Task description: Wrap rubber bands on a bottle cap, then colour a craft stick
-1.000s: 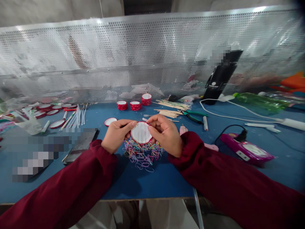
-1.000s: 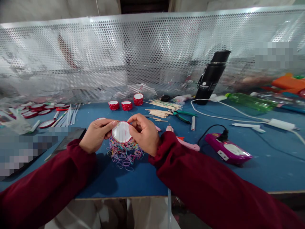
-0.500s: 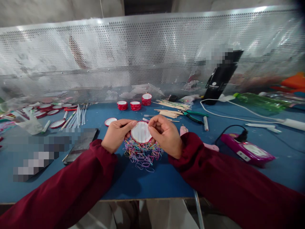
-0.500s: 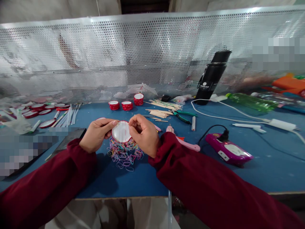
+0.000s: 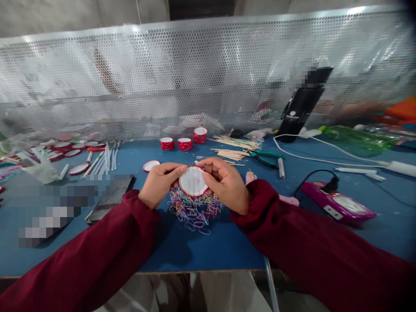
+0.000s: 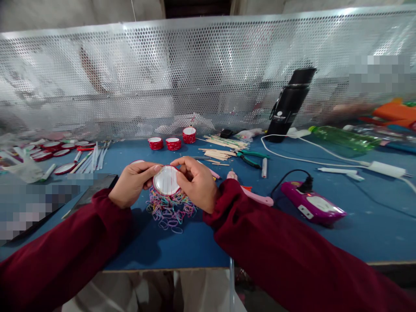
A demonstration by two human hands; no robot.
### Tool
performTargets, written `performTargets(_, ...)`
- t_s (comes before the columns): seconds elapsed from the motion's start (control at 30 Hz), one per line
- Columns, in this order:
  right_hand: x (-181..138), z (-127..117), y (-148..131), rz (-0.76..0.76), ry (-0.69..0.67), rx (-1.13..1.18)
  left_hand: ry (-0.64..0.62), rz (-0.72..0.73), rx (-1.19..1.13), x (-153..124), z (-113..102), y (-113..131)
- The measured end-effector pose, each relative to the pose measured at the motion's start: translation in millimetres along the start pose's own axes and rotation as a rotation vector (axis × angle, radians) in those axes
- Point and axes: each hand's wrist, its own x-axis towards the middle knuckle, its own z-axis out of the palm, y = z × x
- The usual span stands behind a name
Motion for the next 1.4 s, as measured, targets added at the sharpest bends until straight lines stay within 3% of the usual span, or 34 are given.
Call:
performTargets(0.27, 1, 0, 2, -0.01, 0.052, -0.052, 0.037, 0.046, 0.006, -1, -2, 3)
performTargets(0.73, 0, 3, 1, 0.004, 0.084, -0.002, -0.118, 0.066, -0.041, -4, 3, 0)
performTargets(1.0, -4, 8, 0, -0.054, 0.123, -0.11, 0.015, 0.265, 0.017, -10, 16, -4)
performTargets(1.4, -9, 13, -1, -0.069, 0.121, -0.143, 0.092, 0.298, 0.107, -11, 19, -4)
